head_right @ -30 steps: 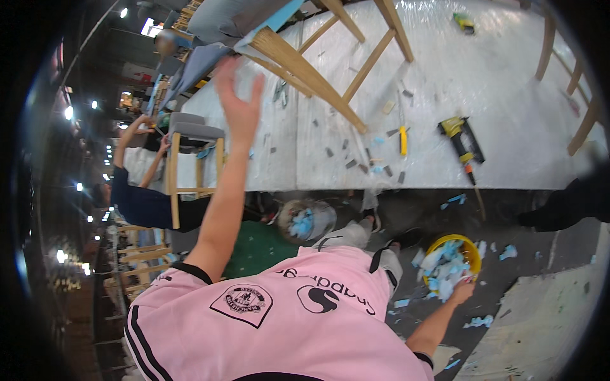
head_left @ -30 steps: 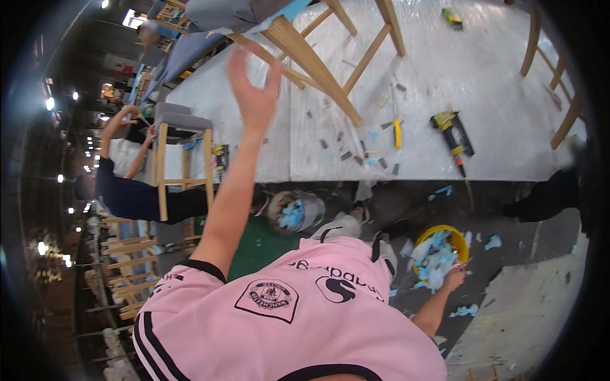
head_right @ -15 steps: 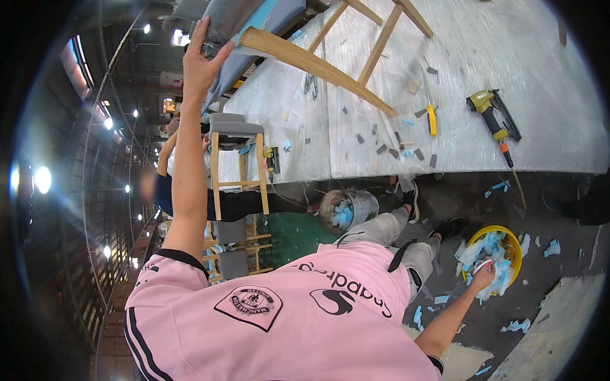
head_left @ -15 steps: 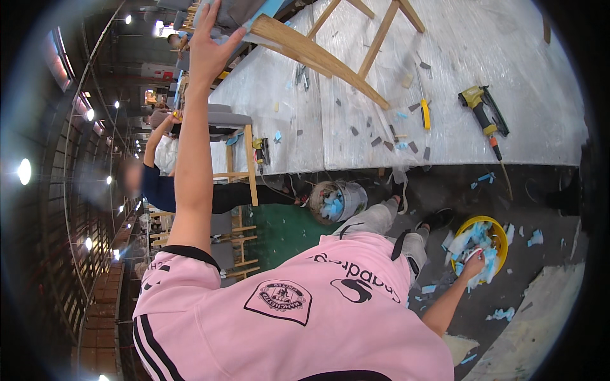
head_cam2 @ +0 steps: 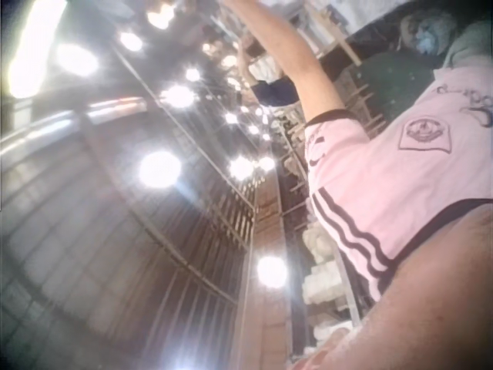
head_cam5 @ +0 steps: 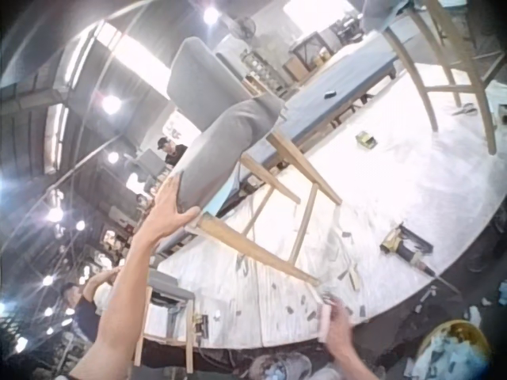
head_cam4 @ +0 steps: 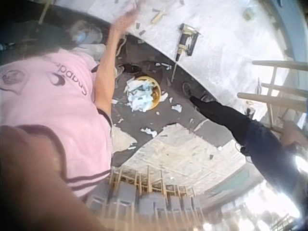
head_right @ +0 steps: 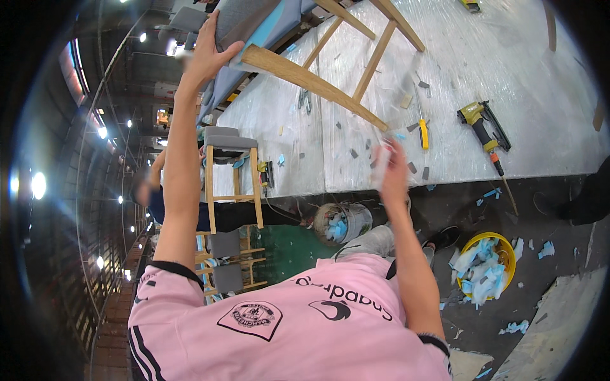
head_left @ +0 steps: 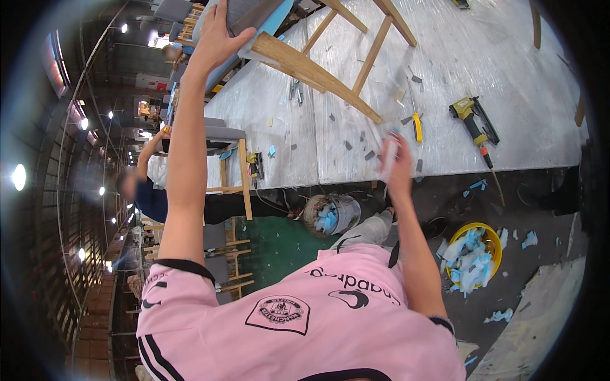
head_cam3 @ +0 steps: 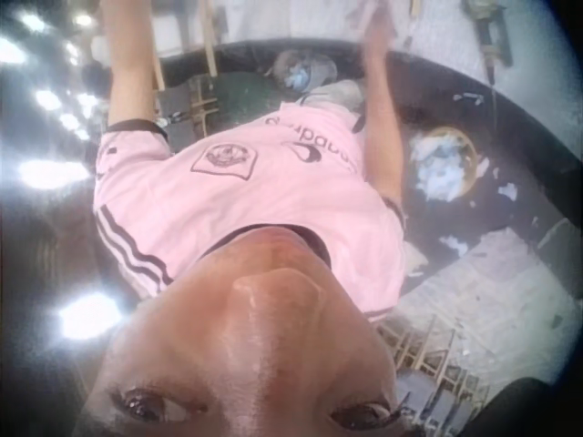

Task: The person staples gray fabric to the underside of a chair seat using a staple gun, then trims excess fabric with scissors. The person repeats this process on multiple chairs, smoothing and adjusting the fabric before cutting.

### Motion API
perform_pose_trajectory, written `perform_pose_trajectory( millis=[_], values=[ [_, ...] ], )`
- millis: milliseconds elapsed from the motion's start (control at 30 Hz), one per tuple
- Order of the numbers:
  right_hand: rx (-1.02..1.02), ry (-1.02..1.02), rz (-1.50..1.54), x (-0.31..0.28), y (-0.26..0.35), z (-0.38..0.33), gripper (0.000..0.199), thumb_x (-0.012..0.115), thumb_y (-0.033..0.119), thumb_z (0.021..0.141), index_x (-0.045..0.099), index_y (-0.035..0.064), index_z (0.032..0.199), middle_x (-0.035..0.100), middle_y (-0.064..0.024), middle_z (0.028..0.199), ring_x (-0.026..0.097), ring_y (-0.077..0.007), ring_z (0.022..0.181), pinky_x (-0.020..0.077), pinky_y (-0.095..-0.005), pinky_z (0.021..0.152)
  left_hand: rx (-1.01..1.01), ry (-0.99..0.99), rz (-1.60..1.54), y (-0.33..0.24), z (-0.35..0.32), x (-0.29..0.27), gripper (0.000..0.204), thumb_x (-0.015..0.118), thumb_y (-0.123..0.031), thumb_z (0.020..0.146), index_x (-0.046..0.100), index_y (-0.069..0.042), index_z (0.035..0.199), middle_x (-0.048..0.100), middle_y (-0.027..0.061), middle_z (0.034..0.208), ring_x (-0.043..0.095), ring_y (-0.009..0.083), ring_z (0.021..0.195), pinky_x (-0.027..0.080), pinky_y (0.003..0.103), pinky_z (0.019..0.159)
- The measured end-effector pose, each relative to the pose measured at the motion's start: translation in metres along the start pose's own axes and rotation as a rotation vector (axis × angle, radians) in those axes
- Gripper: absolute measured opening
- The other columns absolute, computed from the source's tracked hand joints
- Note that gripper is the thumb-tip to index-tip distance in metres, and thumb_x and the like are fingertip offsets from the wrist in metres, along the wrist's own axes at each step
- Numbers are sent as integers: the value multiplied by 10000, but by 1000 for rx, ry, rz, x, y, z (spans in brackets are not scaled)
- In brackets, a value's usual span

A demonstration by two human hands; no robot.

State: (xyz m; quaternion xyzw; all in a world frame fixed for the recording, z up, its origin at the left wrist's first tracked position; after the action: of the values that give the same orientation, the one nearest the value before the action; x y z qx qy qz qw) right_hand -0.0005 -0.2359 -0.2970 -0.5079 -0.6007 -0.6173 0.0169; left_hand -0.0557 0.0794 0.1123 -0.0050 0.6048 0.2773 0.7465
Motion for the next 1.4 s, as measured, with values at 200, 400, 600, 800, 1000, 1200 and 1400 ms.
perform_pose_trajectory(
  millis=[200, 400, 600, 800, 1000, 1200, 1400],
  values=[
    [-146, 366, 233, 244, 49, 12, 443, 560, 350, 1063, 420, 85, 1389, 553, -20, 795, 581, -117, 669, 496, -296, 548, 75, 85, -23, 4, 4, -8, 1084, 689, -594, 893, 132, -17, 1623, 284, 315, 1604, 265, 441, 1513, 269, 509, 1217],
    [-146, 378, 277, 321, 65, -4, 485, 485, 421, 1089, 391, 30, 1361, 522, -45, 695, 529, -136, 598, 458, -306, 579, -1, 136, -19, -2, -10, -13, 1072, 684, -579, 909, 119, -6, 1617, 270, 329, 1601, 294, 455, 1497, 262, 491, 1216],
    [-240, 342, 228, 333, 71, 10, 530, 452, 471, 1092, 381, 32, 1380, 493, -24, 701, 544, -124, 599, 497, -300, 590, -78, 167, 46, -25, 1, -26, 1033, 692, -482, 903, 137, 34, 1605, 177, 390, 1608, 158, 502, 1526, 153, 514, 1253],
    [-284, 234, 203, 347, 69, 17, 530, 447, 486, 1089, 395, 33, 1359, 484, -19, 676, 535, -128, 577, 512, -308, 584, -119, 228, 45, -24, 1, -25, 1080, 677, -485, 913, 60, 92, 1585, 155, 387, 1613, 126, 499, 1535, 128, 493, 1263],
    [-208, 250, 257, 352, 73, 13, 510, 446, 478, 1091, 397, 44, 1354, 480, -22, 658, 517, -120, 569, 483, -303, 566, -120, 244, 38, -26, 4, -25, 1076, 673, -485, 916, 58, 88, 1588, 153, 380, 1618, 121, 482, 1544, 127, 489, 1264],
    [-213, 266, 330, 355, 74, -1, 487, 443, 445, 1100, 390, 33, 1354, 457, -10, 660, 489, -104, 563, 467, -289, 560, -114, 230, 69, -30, 0, -32, 1063, 669, -478, 919, 65, 84, 1590, 160, 371, 1620, 131, 479, 1543, 132, 485, 1264],
    [-188, 265, 417, 355, 86, 19, 433, 457, 385, 1108, 387, 26, 1341, 559, -76, 701, 555, -127, 607, 414, -302, 550, -85, 212, 67, -27, 4, -24, 1057, 670, -473, 920, 71, 84, 1589, 171, 369, 1617, 138, 471, 1543, 138, 482, 1265]
  ],
)
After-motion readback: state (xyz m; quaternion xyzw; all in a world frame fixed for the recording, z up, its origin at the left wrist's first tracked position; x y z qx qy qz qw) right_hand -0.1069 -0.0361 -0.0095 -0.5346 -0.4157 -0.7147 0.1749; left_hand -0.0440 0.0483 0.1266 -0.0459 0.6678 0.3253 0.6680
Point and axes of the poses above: each hand's wrist, its own z-axis towards the middle knuckle, its own x-axis out of the palm, y = z × x, the point moved 2 cm from there along z, towards the middle knuckle
